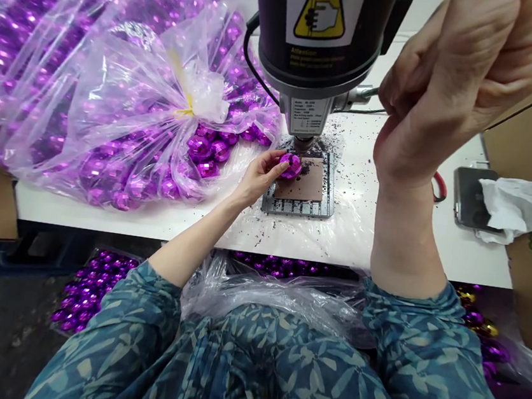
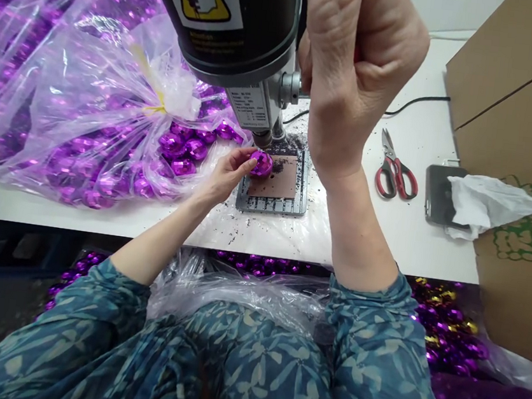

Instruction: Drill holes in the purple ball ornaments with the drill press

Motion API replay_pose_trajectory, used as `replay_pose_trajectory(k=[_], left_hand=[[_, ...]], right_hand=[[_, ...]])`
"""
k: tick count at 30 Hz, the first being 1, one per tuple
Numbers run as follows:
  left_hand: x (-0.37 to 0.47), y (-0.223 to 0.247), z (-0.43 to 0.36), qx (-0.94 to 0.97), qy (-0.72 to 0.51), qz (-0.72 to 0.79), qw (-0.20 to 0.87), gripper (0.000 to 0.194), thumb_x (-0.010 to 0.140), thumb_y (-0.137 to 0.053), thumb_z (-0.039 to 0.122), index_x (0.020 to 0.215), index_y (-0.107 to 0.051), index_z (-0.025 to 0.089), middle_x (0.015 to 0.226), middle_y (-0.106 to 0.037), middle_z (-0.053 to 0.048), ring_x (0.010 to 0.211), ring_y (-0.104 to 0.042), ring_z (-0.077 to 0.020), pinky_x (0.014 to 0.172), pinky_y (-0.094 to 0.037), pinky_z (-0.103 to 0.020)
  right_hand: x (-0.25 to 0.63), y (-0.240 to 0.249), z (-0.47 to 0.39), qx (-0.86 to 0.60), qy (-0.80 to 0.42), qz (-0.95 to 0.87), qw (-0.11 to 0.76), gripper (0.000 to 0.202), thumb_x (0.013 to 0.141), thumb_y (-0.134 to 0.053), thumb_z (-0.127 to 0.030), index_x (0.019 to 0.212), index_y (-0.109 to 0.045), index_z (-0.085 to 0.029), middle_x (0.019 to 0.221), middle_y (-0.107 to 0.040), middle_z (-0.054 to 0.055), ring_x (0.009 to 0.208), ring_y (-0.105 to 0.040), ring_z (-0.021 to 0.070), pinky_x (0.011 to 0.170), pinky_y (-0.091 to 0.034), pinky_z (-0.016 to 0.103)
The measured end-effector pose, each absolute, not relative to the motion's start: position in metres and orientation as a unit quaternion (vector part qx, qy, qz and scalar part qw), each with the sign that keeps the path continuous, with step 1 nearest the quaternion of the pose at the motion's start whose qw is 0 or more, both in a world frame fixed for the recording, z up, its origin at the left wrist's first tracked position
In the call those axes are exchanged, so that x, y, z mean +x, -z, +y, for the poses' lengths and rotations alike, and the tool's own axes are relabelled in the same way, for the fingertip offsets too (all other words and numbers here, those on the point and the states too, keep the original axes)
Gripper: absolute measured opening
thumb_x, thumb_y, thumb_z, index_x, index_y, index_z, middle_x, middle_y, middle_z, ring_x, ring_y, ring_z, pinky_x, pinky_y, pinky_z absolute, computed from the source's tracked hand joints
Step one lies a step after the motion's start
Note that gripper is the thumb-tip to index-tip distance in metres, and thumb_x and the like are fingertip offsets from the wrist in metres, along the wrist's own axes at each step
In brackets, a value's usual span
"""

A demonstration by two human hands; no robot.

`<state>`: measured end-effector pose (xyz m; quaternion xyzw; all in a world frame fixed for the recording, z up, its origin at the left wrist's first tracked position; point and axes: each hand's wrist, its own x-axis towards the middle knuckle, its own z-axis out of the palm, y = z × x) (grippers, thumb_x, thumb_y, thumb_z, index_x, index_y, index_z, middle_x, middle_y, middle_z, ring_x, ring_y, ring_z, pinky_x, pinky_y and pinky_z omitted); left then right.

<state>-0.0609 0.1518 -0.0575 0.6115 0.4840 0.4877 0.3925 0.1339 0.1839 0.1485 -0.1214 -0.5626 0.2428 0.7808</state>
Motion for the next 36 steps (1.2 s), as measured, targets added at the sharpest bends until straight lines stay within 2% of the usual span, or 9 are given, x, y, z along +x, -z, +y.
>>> replay_pose_trajectory(k=[7, 12, 15, 21, 26, 29, 32, 34, 36], left_hand=[[-0.047, 0.058, 0.147, 0.63, -0.476, 0.511, 0.34, 0.052, 0.096, -0.079, 0.056, 0.133, -0.068, 0.021, 0.118, -0.081, -0.012, 0.104, -0.079, -0.0235, 0.092, -0.067, -0.041], [-0.035, 0.049, 0.137, 0.684, -0.44, 0.524, 0.253, 0.049, 0.092, -0.085, 0.042, 0.134, -0.068, 0.023, 0.131, -0.077, -0.012, 0.117, -0.075, -0.0272, 0.101, -0.064, -0.045], [-0.029, 0.052, 0.138, 0.687, -0.433, 0.524, 0.256, 0.052, 0.094, -0.082, 0.043, 0.14, -0.065, 0.024, 0.138, -0.075, -0.013, 0.127, -0.072, -0.0295, 0.112, -0.06, -0.048], [-0.03, 0.061, 0.143, 0.683, -0.438, 0.517, 0.273, 0.055, 0.096, -0.08, 0.05, 0.143, -0.062, 0.027, 0.144, -0.072, -0.013, 0.134, -0.069, -0.0312, 0.117, -0.057, -0.052], [-0.031, 0.065, 0.144, 0.685, -0.443, 0.512, 0.269, 0.055, 0.097, -0.079, 0.051, 0.144, -0.062, 0.027, 0.146, -0.071, -0.014, 0.136, -0.068, -0.0307, 0.119, -0.055, -0.051], [-0.031, 0.066, 0.144, 0.684, -0.446, 0.51, 0.27, 0.057, 0.096, -0.08, 0.052, 0.143, -0.062, 0.027, 0.145, -0.072, -0.013, 0.135, -0.069, -0.0309, 0.119, -0.055, -0.051], [-0.031, 0.067, 0.144, 0.681, -0.445, 0.512, 0.273, 0.057, 0.095, -0.08, 0.052, 0.143, -0.062, 0.027, 0.145, -0.072, -0.013, 0.134, -0.069, -0.0307, 0.118, -0.055, -0.051], [-0.031, 0.066, 0.144, 0.68, -0.443, 0.514, 0.277, 0.057, 0.095, -0.08, 0.052, 0.144, -0.062, 0.028, 0.145, -0.072, -0.013, 0.134, -0.069, -0.0305, 0.118, -0.055, -0.05], [-0.03, 0.064, 0.143, 0.683, -0.441, 0.513, 0.276, 0.057, 0.096, -0.08, 0.051, 0.144, -0.062, 0.027, 0.145, -0.072, -0.013, 0.134, -0.069, -0.0304, 0.117, -0.056, -0.05]], right_hand=[[0.133, -0.147, 0.186, -0.087, -0.239, -0.555, 0.792, 0.05, 0.09, -0.066, -0.057, 0.068, -0.046, -0.017, 0.045, -0.036, -0.01, 0.041, -0.034, -0.005, 0.049, -0.025, 0.012], [0.134, -0.146, 0.187, -0.077, -0.258, -0.557, 0.785, 0.041, 0.092, -0.065, -0.049, 0.071, -0.052, -0.016, 0.048, -0.038, -0.01, 0.043, -0.038, -0.0053, 0.051, -0.03, 0.009], [0.136, -0.144, 0.188, -0.066, -0.232, -0.573, 0.783, 0.036, 0.092, -0.062, -0.043, 0.071, -0.057, -0.014, 0.05, -0.038, -0.008, 0.045, -0.039, -0.0062, 0.053, -0.03, 0.007], [0.137, -0.14, 0.188, -0.077, -0.206, -0.582, 0.783, 0.037, 0.096, -0.061, -0.036, 0.069, -0.058, -0.012, 0.052, -0.038, -0.007, 0.048, -0.039, -0.0065, 0.055, -0.027, 0.009], [0.135, -0.133, 0.178, -0.094, -0.164, -0.567, 0.802, 0.041, 0.098, -0.061, -0.031, 0.064, -0.05, -0.011, 0.053, -0.033, -0.006, 0.049, -0.041, -0.0071, 0.057, -0.023, 0.014], [0.134, -0.124, 0.175, -0.098, -0.155, -0.561, 0.807, 0.046, 0.098, -0.063, -0.038, 0.063, -0.048, -0.012, 0.053, -0.024, -0.006, 0.048, -0.041, -0.0053, 0.054, -0.023, 0.016], [0.133, -0.116, 0.177, -0.105, -0.136, -0.562, 0.809, 0.06, 0.099, -0.061, -0.047, 0.059, -0.032, -0.012, 0.053, -0.016, -0.004, 0.046, -0.035, -0.0045, 0.05, -0.023, 0.016], [0.133, -0.112, 0.178, -0.097, -0.132, -0.557, 0.814, 0.068, 0.1, -0.061, -0.048, 0.062, -0.016, -0.013, 0.054, -0.011, -0.003, 0.044, -0.028, -0.0041, 0.048, -0.02, 0.019], [0.133, -0.108, 0.178, -0.096, -0.13, -0.558, 0.814, 0.071, 0.101, -0.061, -0.046, 0.066, -0.009, -0.015, 0.054, -0.009, -0.003, 0.042, -0.023, -0.0028, 0.047, -0.019, 0.022]])
